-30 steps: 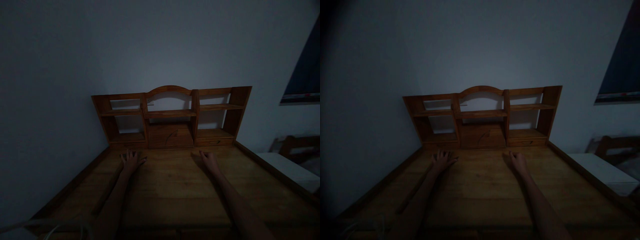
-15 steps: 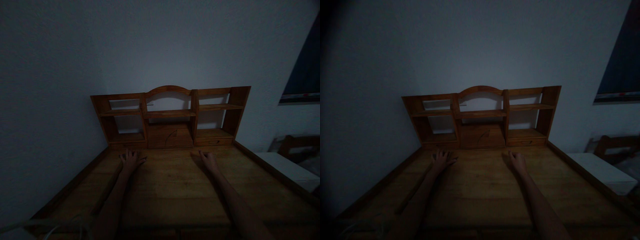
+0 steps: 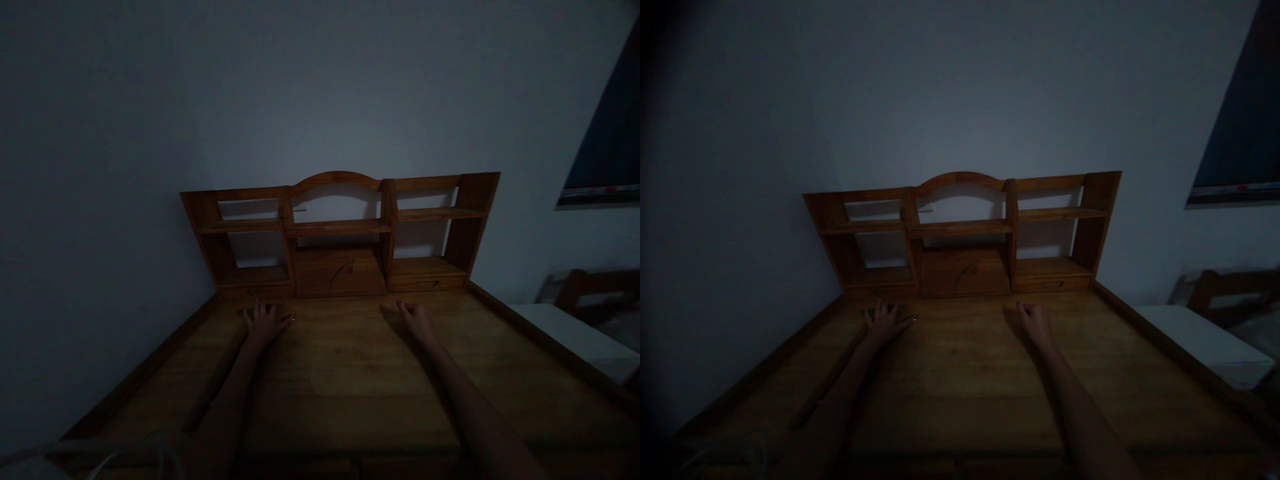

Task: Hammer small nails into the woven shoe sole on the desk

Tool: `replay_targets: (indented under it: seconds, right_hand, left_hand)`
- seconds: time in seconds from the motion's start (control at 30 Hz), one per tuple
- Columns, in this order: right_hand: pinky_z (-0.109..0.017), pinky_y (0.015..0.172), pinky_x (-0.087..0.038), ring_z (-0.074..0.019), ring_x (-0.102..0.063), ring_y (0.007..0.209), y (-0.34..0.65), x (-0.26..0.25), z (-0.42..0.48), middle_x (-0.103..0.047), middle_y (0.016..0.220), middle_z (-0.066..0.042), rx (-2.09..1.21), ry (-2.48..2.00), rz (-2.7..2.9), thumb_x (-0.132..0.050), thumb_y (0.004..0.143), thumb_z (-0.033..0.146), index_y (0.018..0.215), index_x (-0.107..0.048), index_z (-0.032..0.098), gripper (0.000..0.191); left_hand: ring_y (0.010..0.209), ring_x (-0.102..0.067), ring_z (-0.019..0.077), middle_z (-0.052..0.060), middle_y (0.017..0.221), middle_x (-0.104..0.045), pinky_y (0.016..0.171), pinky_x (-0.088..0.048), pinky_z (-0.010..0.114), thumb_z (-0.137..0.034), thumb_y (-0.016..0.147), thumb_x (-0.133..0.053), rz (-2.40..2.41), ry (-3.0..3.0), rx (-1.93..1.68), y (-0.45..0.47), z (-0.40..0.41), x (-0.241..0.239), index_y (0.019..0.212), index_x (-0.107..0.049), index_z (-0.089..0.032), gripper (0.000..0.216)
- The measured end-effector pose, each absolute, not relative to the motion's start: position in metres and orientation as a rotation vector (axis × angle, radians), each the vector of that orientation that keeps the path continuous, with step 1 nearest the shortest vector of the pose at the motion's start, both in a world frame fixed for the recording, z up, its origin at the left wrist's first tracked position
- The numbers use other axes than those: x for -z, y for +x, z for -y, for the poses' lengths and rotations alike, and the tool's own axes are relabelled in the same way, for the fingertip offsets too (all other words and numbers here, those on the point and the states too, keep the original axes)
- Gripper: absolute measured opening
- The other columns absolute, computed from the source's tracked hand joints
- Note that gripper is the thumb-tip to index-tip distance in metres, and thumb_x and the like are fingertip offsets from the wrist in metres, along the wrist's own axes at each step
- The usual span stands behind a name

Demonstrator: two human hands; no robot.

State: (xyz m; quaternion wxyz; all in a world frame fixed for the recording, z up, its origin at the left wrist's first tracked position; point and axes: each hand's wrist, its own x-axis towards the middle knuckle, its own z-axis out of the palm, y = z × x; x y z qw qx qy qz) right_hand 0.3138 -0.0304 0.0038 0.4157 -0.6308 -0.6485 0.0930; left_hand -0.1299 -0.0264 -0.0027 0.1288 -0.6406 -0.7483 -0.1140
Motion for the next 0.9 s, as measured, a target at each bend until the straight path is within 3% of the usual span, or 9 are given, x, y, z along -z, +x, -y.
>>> replay_targets:
  seconds: [0.3,0.47,0.9]
  right_hand:
    - [-0.024,0.046,-0.026,-0.0162,-0.053,0.048,0.3142,-0.0024,0.0308,-0.055,0.048,-0.005,-0.245,-1.583,1.630,-0.033,0.086,0.057,0.058,-0.062,0.012,0.061]
    - [-0.024,0.048,-0.029,-0.0174,-0.055,0.050,0.3132,-0.0044,0.0305,-0.060,0.053,-0.006,-0.244,-1.582,1.629,-0.033,0.087,0.056,0.062,-0.066,0.012,0.060]
    - [-0.024,0.048,-0.027,-0.0165,-0.054,0.049,0.3128,-0.0022,0.0299,-0.057,0.050,-0.005,-0.231,-1.573,1.632,-0.035,0.087,0.054,0.055,-0.062,0.014,0.057]
  left_hand:
    - [0.140,0.000,0.0340,0.015,0.148,-0.026,0.102,-0.004,0.066,-0.066,0.083,-0.030,2.183,-1.957,0.405,-0.1284,0.0172,0.0093,0.135,-0.042,-0.023,0.069]
    - [0.139,-0.001,0.0363,0.018,0.147,-0.027,0.103,-0.001,0.064,-0.072,0.076,-0.036,2.169,-1.961,0.368,-0.1243,0.0209,0.0098,0.133,-0.044,-0.018,0.079]
    - [0.139,-0.002,0.0374,0.019,0.144,-0.031,0.102,0.001,0.065,-0.067,0.079,-0.037,2.224,-1.880,0.352,-0.1319,0.0207,0.0082,0.133,-0.045,-0.020,0.073]
